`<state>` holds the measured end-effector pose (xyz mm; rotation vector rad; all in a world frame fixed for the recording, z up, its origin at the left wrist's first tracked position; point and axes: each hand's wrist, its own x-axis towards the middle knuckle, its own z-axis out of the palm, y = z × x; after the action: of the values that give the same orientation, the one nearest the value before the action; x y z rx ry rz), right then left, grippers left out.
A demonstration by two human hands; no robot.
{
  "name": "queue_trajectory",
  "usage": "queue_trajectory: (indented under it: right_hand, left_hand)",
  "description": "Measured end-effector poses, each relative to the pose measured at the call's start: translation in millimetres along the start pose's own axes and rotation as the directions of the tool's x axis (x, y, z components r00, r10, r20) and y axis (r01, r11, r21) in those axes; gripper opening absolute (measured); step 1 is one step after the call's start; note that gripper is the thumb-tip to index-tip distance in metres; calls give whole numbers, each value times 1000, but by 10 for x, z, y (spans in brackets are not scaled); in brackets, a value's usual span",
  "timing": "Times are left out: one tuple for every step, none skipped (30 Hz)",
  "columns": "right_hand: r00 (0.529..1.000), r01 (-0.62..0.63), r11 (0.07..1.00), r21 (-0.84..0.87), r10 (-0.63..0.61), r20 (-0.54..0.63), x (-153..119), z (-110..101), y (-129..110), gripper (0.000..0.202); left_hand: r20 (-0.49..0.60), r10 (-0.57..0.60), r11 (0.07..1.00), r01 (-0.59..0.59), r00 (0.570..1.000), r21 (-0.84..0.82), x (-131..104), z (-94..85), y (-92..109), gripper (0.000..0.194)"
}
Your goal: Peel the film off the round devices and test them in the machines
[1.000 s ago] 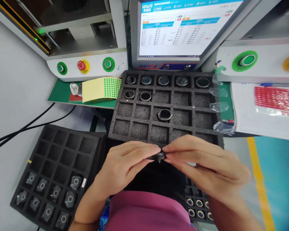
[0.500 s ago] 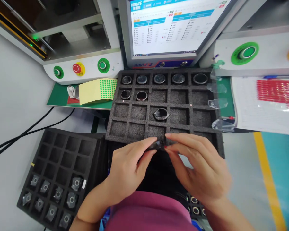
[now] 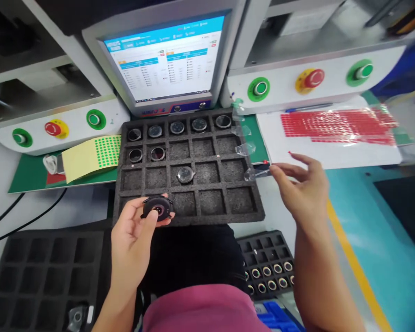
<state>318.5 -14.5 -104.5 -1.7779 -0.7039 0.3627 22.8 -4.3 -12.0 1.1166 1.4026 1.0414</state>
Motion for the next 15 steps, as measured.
queue_trajectory:
  right_hand:
    - [998,-62,997,45,60,34,32,4,70,58]
    - [993,-101,992,70,96,73,44,11,119,59]
    - [989,-118,989,92,109,99,39,16,141,59]
    - [988,-121,985,121,108,110,20,13,133,57]
    - [991,-107,979,171,92,95,-11,1,93,54]
    - [996,-73,971,229,61,61,-54,-21,22,49]
    - [999,-34,958,284,27,30,-105,-53,-76,42]
    - [1000,12,942,336,-13,1,-165,-88,-192,36]
    - [999,35,928,371,-46,21,-230,-120,-317,30]
    - [994,27,915,402,-69,89,-297,-143,-441,26]
    - [980,12,902,432,-97,176,-365,-152,-557,25]
    - [949,-25,889,456,-122,290,-431,-142,-658,26]
    - [912,-62,876,479,-145,383,-495,-113,-743,27]
    - [874,-96,864,494,-164,457,-556,-68,-810,28]
    - [841,-127,857,499,-173,513,-615,-11,-863,28]
  left_hand:
    - [21,-20,1000,20,1000,-21,10,18,10,21]
    - [46,-40,998,42,998,-36,20,31,14,21]
    - [79,-62,997,66,995,-46,31,39,12,21]
    - [121,-89,994,95,989,-48,41,43,4,22]
    - [165,-118,991,127,979,-45,50,47,-9,22]
    - [206,-144,987,155,968,-41,58,53,-24,23]
    - [237,-163,984,176,958,-37,62,63,-42,23]
    - [259,-172,981,189,950,-41,63,79,-58,24]
    - [278,-178,978,200,944,-53,60,99,-73,24]
    - [302,-176,975,208,937,-75,55,123,-85,25]
    - [331,-174,971,219,927,-101,48,149,-94,26]
    - [364,-173,964,234,915,-128,38,174,-101,27]
    - [396,-170,956,248,902,-155,26,196,-106,30]
    - [420,-164,948,260,893,-184,12,213,-109,33]
    - [434,-153,939,268,888,-216,-5,226,-111,36]
